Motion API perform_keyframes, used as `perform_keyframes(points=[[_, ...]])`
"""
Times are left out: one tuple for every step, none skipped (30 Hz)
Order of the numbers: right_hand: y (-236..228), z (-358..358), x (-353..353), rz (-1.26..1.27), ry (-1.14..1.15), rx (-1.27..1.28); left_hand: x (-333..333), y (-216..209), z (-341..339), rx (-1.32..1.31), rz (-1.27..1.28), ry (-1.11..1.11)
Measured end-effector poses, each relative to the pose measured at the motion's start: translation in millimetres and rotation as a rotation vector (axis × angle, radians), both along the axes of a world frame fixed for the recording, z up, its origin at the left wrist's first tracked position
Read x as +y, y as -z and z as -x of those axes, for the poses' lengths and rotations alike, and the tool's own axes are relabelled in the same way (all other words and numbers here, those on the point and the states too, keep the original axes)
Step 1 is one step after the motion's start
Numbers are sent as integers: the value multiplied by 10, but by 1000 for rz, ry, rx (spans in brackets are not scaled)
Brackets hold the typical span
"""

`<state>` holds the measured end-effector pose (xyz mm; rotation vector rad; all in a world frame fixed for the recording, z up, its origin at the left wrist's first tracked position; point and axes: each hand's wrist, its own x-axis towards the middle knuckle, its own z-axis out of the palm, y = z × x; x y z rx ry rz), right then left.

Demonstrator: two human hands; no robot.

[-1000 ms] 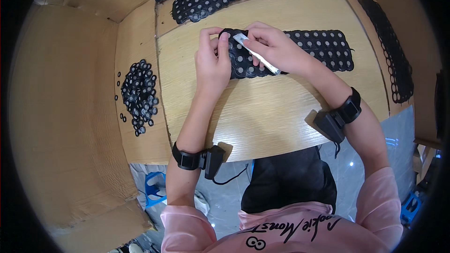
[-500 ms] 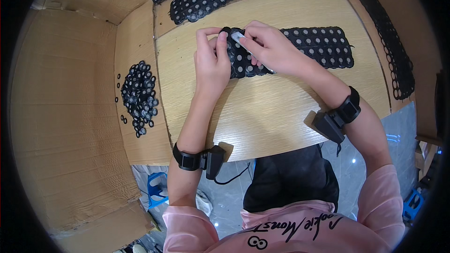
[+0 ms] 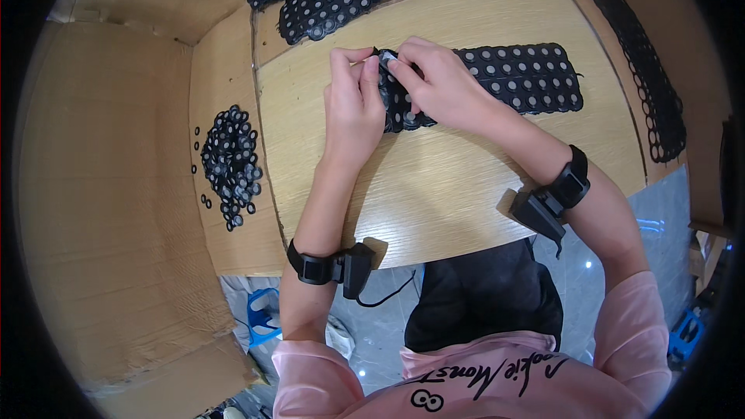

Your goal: The person is manually inserting small black plastic components into a larger black mesh template.

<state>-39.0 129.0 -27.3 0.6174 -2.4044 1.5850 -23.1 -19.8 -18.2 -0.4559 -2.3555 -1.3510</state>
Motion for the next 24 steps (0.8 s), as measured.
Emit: perform_keyframes(points=[[-10, -7, 10, 48, -26, -113, -8, 13, 5, -9, -1, 6], [-23, -11, 19, 118, -65, -218, -21, 29, 13, -12, -2, 7], [-39, -9, 28, 100, -51, -224, -39, 45, 23, 14, 1, 15], [-61, 1, 55, 118, -91, -256, -62, 56, 37, -12, 0, 10], [-80, 14, 82, 140, -137, -296, -83, 65, 54, -84, -76, 1], [-100, 28, 124, 137, -134, -288, -105, 65, 66, -195, -131, -29], [-117, 41, 183, 143, -161, -358, -126, 57, 70, -155, -148, -10], [-131, 61, 233, 147, -189, -439, -135, 40, 76, -222, -164, 4], [-142, 88, 278, 148, -190, -424, -139, 15, 75, -351, -159, -38], [-148, 111, 321, 122, -194, -456, -129, -11, 70, -287, -181, 18], [-148, 128, 352, 78, -158, -505, -106, -38, 63, -444, -341, 12], [-138, 136, 358, 136, -212, -504, -86, -68, 51, -621, -513, 16], [-132, 142, 367, 147, -221, -488, -63, -92, 36, -603, -503, 8], [-128, 151, 372, 160, -235, -498, -41, -109, 21, -614, -419, -8], [-127, 156, 373, 171, -254, -513, -32, -121, 6, -624, -334, -24], [-123, 157, 370, 174, -250, -508, -24, -120, 7, -638, -324, -39], [-124, 160, 376, 184, -257, -525, -19, -106, 18, -638, -325, -39], [-124, 162, 378, 193, -263, -543, -19, -78, 29, -529, -301, -1], [-121, 165, 374, 191, -262, -546, -24, -40, 41, -451, -267, 32], [-119, 170, 371, 192, -270, -537, -40, -2, 57, -423, -279, 35], [-115, 174, 368, 184, -256, -533, -59, 34, 75, -418, -265, 16], [-108, 173, 365, 193, -278, -525, -75, 71, 90, -445, -240, -35], [-98, 168, 360, 181, -275, -501, -85, 102, 103, -414, -251, -1], [-85, 163, 354, 170, -273, -477, -93, 124, 110, -361, -227, 10]])
